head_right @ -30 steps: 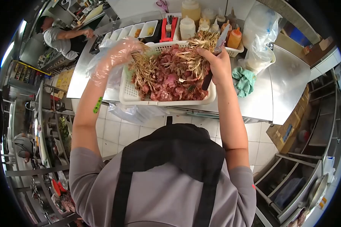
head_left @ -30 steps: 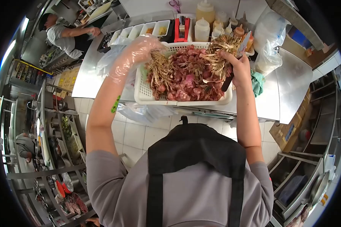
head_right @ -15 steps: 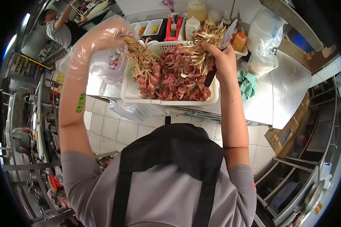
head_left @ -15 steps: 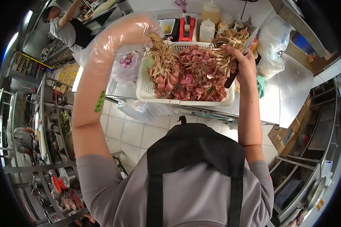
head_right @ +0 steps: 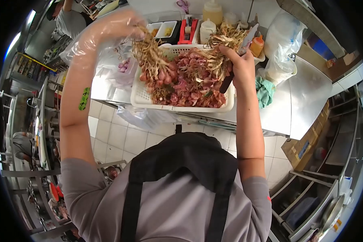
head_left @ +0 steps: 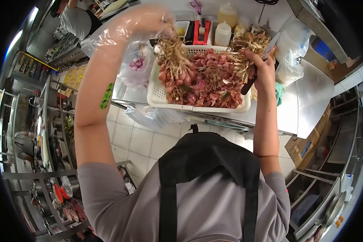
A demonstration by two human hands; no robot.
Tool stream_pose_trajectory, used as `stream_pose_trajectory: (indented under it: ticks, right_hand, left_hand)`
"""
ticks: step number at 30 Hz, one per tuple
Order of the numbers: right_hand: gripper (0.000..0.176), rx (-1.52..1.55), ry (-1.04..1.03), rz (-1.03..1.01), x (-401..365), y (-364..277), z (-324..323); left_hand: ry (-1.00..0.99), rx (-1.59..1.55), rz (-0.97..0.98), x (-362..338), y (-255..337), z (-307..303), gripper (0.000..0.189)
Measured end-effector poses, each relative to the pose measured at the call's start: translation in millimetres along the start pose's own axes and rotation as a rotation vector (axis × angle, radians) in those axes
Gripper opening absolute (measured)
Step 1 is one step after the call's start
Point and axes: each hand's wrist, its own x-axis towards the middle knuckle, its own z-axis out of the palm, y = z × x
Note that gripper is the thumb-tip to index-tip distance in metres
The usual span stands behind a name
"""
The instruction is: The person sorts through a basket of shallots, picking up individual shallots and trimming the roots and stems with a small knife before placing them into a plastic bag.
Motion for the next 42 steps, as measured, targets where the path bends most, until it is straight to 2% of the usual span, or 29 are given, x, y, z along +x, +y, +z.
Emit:
stream_pose_trajectory:
  ticks: [1,2,4,9,10,12,13,14,15,17,18,20,22,23,24,26,27,28,29,30,31,33,35,37,38,40,42]
  right_hand:
    - [0.019,-0.011,-0.014,0.008,0.5,0.0,-2.2]
    - [0.019,-0.009,-0.015,0.015,-0.4,1.7,-2.9]
    - [0.019,0.009,-0.026,-0.001,-0.5,2.8,-3.6]
    - [0.022,-0.006,-0.042,0.044,-3.9,3.6,2.3]
    - [0.022,-0.005,-0.040,0.044,-3.1,5.5,4.4]
    - [0.024,-0.009,-0.134,0.065,-0.8,8.5,11.4]
    - [0.025,-0.034,-0.162,0.054,0.0,7.6,18.6]
    - [0.017,-0.040,-0.190,0.040,0.2,10.4,24.6]
    - [0.018,-0.019,-0.174,0.046,3.2,18.3,28.5]
    - [0.023,0.083,-0.175,0.036,9.9,37.5,32.4]
    - [0.022,0.185,-0.227,0.019,11.6,42.1,36.2]
    - [0.020,0.180,-0.282,0.020,12.4,46.0,40.4]
    - [0.019,0.217,-0.269,0.024,12.4,44.9,49.4]
    - [0.019,0.257,-0.252,0.030,11.9,45.4,53.2]
    - [0.019,0.256,-0.258,0.034,15.8,49.4,51.6]
    - [0.016,0.091,-0.184,0.038,29.1,58.4,43.8]
    - [0.013,0.088,-0.101,-0.008,25.5,49.9,51.9]
    - [0.013,0.088,-0.102,-0.009,25.9,43.7,52.5]
    - [0.012,0.104,-0.074,-0.031,26.6,38.7,51.5]
    - [0.012,0.121,-0.045,-0.054,27.4,36.5,49.1]
    - [0.028,0.191,-0.091,-0.006,34.3,39.4,39.2]
    - [0.026,0.244,-0.114,-0.044,34.2,33.2,34.9]
    - [0.024,0.313,-0.133,-0.104,30.9,25.1,35.9]
    - [0.024,0.299,-0.131,-0.106,26.0,18.6,37.3]
    - [0.023,0.286,-0.137,-0.103,25.0,15.9,37.4]
    - [0.021,0.279,-0.116,-0.084,24.4,12.2,36.2]
    - [0.019,0.274,-0.097,-0.063,24.7,12.2,32.9]
  left_hand:
    - [0.083,-0.029,0.074,-1.4,1.1,-2.4,0.034]
    - [0.078,-0.030,0.069,-2.4,3.0,-7.3,0.034]
    - [0.027,0.198,-0.018,-9.2,24.9,-25.1,0.035]
    - [0.018,0.301,-0.017,-7.4,30.2,-26.7,0.034]
    - [-0.003,0.421,-0.035,-3.9,35.1,-23.2,0.035]
    - [-0.024,0.541,-0.053,5.2,47.1,-13.4,0.036]
    - [-0.018,0.327,-0.050,10.8,54.1,-5.6,0.040]
    - [-0.013,0.113,-0.047,13.9,56.4,2.8,0.045]
    - [-0.013,0.112,-0.047,23.3,46.5,18.1,0.045]
    - [-0.008,-0.402,0.182,49.6,21.3,49.8,0.034]
    - [-0.004,-0.403,0.184,52.4,23.7,52.0,0.034]
    - [0.041,-0.413,0.207,59.8,30.9,56.5,0.037]
    - [0.025,-0.450,0.182,64.4,31.7,66.3,0.035]
    - [0.062,-0.525,0.228,69.2,27.1,77.0,0.036]
    - [0.101,-0.599,0.275,64.9,29.0,78.2,0.037]
    - [0.061,-0.650,0.245,50.6,25.6,78.3,0.038]
    - [0.151,-0.732,0.339,43.9,14.5,79.9,0.039]
    - [0.240,-0.811,0.434,37.5,3.5,82.7,0.041]
    - [0.304,-0.849,0.305,30.1,-5.3,88.3,0.039]
    - [0.244,-0.884,0.286,33.0,-41.7,108.9,0.038]
    - [0.185,-0.918,0.267,38.4,-70.9,125.6,0.037]
    - [-0.102,-0.222,0.010,7.6,-37.0,132.9,0.036]
    - [-0.338,-0.138,0.491,15.0,-83.4,205.2,0.040]
    - [-0.326,0.223,0.123,-9.9,-67.4,222.5,0.041]
    - [-0.325,0.222,0.126,-12.9,-65.1,226.2,0.041]
    - [-0.091,0.409,0.236,-16.1,-64.6,232.5,0.040]
    - [-0.161,0.347,0.198,-7.5,-75.0,235.7,0.041]
